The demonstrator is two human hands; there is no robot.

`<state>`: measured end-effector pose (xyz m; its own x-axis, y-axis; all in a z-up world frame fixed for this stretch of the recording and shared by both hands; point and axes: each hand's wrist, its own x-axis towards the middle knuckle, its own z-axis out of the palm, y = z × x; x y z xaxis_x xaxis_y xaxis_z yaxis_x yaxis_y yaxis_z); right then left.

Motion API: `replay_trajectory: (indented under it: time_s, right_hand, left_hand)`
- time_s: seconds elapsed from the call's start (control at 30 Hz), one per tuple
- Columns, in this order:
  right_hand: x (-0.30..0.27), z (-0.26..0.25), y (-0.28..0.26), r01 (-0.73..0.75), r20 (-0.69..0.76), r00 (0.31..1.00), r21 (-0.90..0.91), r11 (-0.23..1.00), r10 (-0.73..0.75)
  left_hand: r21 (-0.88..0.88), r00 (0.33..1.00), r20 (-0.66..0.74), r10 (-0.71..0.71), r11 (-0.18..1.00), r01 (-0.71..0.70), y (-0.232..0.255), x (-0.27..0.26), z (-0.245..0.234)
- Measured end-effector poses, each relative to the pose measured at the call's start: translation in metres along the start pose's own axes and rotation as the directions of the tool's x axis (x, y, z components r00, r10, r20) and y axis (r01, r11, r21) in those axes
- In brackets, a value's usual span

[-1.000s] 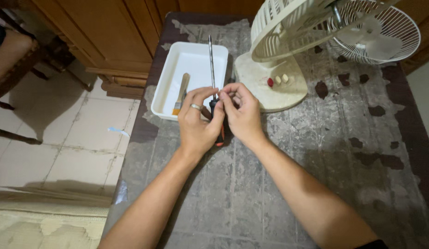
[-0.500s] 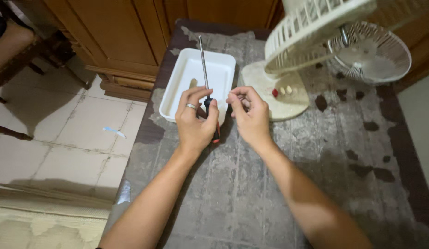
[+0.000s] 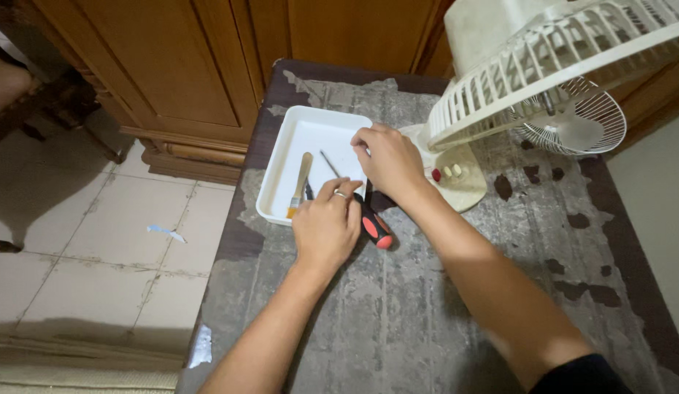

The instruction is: The person removes the front grille and fan blades from a small electric fan, then uses a screwdriver to loosen a central screw on the rear housing. The fan remains partially disassembled on the table.

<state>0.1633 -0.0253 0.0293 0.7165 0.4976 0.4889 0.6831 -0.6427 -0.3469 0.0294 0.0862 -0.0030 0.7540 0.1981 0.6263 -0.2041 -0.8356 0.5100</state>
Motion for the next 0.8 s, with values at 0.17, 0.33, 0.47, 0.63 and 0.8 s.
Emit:
replay_trajectory:
  time_s: [0.17, 0.33, 0.47, 0.63, 0.8]
  right_hand:
    - [0.022, 0.014, 0.012, -0.047, 0.021, 0.999, -0.116, 0.992, 0.050]
    - [0.042, 0.018, 0.024, -0.104, 0.075, 0.990, -0.171, 0.980, 0.119]
    - [0.048, 0.024, 0.030, -0.114, 0.093, 0.987, -0.190, 0.975, 0.134]
    - [0.049, 0.028, 0.032, -0.132, 0.083, 0.985, -0.182, 0.974, 0.149]
    - [0.039, 0.012, 0.022, -0.069, 0.010, 0.997, -0.111, 0.991, 0.071]
  left_hand:
    - [0.020, 0.998, 0.062, -0.003, 1.000, 0.002, -0.002, 0.001, 0.000]
    - [0.061, 0.996, 0.077, -0.033, 0.998, 0.028, 0.003, 0.004, -0.003]
    - [0.056, 0.998, 0.060, -0.016, 0.998, 0.013, 0.004, 0.005, -0.004]
    - [0.068, 0.996, 0.078, -0.030, 0.997, 0.025, 0.003, 0.005, -0.003]
    - [0.073, 0.997, 0.071, -0.036, 0.997, 0.030, 0.004, 0.005, -0.003]
